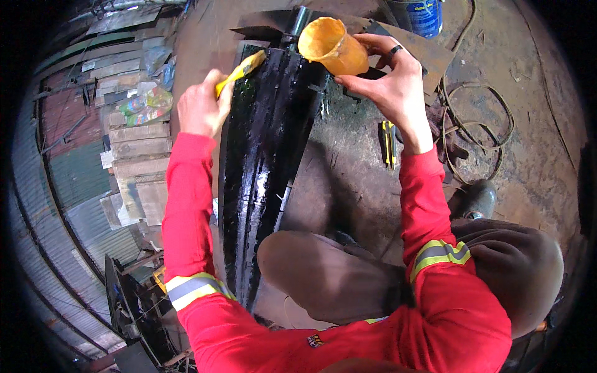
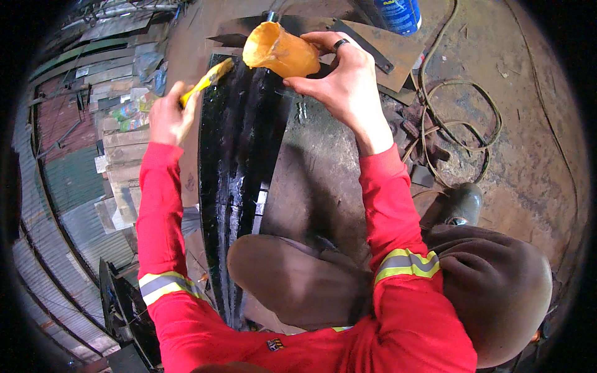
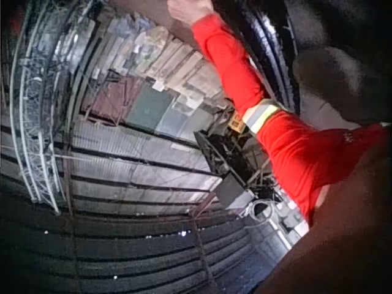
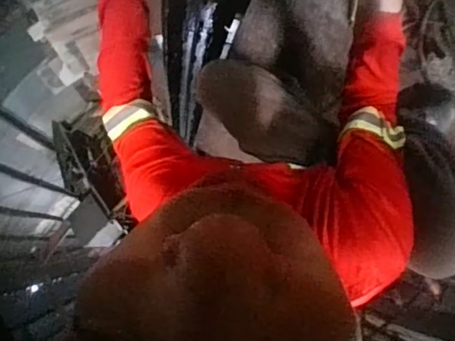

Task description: The person is painting a long, black metal frame with a yellow paintbrush. They repeatedly dip the brush into a small yellow container to reload paint and apply it to the frame's surface. The person is sitting on the floor in a workshop environment.

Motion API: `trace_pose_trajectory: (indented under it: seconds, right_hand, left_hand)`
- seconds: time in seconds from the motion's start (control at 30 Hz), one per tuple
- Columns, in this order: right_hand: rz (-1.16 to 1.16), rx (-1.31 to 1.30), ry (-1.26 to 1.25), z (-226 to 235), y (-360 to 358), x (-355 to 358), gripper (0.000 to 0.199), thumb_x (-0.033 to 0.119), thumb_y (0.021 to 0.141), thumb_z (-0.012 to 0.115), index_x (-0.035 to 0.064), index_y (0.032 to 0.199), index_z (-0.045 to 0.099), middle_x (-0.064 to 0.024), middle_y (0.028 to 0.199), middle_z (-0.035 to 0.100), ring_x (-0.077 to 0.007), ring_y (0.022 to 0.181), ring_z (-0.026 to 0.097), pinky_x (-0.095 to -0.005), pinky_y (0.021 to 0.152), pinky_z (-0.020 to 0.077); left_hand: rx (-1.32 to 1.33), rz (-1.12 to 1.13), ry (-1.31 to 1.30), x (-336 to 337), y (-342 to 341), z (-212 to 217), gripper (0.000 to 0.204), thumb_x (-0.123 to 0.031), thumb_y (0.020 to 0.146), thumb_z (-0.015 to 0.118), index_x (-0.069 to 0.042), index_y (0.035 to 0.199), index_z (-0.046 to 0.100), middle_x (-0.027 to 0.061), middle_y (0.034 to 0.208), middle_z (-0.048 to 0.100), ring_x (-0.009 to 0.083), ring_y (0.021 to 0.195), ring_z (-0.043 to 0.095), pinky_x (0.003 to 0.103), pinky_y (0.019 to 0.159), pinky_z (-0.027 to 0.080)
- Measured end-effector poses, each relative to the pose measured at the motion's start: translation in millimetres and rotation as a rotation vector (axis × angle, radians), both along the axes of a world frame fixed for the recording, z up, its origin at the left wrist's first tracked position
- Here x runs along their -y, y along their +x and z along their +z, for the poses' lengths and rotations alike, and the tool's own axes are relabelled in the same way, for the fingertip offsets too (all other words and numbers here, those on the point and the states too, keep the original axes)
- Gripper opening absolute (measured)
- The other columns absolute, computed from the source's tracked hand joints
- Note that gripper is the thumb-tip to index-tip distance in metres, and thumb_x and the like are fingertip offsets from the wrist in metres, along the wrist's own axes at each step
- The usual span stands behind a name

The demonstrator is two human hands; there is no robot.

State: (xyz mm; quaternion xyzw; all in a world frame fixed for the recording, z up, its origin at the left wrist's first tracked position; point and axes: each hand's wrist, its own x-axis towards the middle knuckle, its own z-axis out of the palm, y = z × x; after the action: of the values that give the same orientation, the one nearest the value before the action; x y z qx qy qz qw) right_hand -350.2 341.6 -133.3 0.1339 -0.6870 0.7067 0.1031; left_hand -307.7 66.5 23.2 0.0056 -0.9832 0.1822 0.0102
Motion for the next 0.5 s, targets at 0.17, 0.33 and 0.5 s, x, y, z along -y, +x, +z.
trace_pose_trajectory:
  seconds: [0.17,0.33,0.5]
  right_hand:
    - [0.026,0.008,-0.058,7.9,0.8,4.9,0.058,0.017,0.063,0.089,0.0035,0.115,0.067,-0.0073,0.104,0.069,-0.0165,0.098,0.064,-0.0293,0.087,0.0509]
    - [-0.010,-0.005,0.015,1.7,-2.4,-1.1,0.060,0.021,0.062,0.090,0.0048,0.115,0.067,-0.0052,0.104,0.070,-0.0140,0.097,0.064,-0.0273,0.080,0.0490]
    - [-0.007,-0.035,0.004,2.3,-4.6,-0.7,0.060,0.021,0.062,0.090,0.0059,0.116,0.068,-0.0050,0.104,0.070,-0.0138,0.096,0.064,-0.0271,0.081,0.0489]
  left_hand:
    - [-0.136,0.055,0.029,-1.4,-5.1,-10.3,0.021,-0.035,0.087,0.065,-0.015,0.094,0.063,0.0164,0.069,0.066,0.0405,0.071,0.066,0.051,0.062,0.051]
    - [-0.073,-0.012,-0.165,-19.4,23.2,-7.6,0.018,-0.033,0.086,0.066,-0.017,0.092,0.060,0.0163,0.062,0.063,0.0407,0.062,0.065,0.051,0.054,0.050]
    - [-0.156,-0.021,-0.263,-35.2,5.3,-10.4,0.017,-0.032,0.087,0.064,-0.015,0.091,0.060,0.0161,0.063,0.064,0.0378,0.060,0.066,0.050,0.053,0.050]
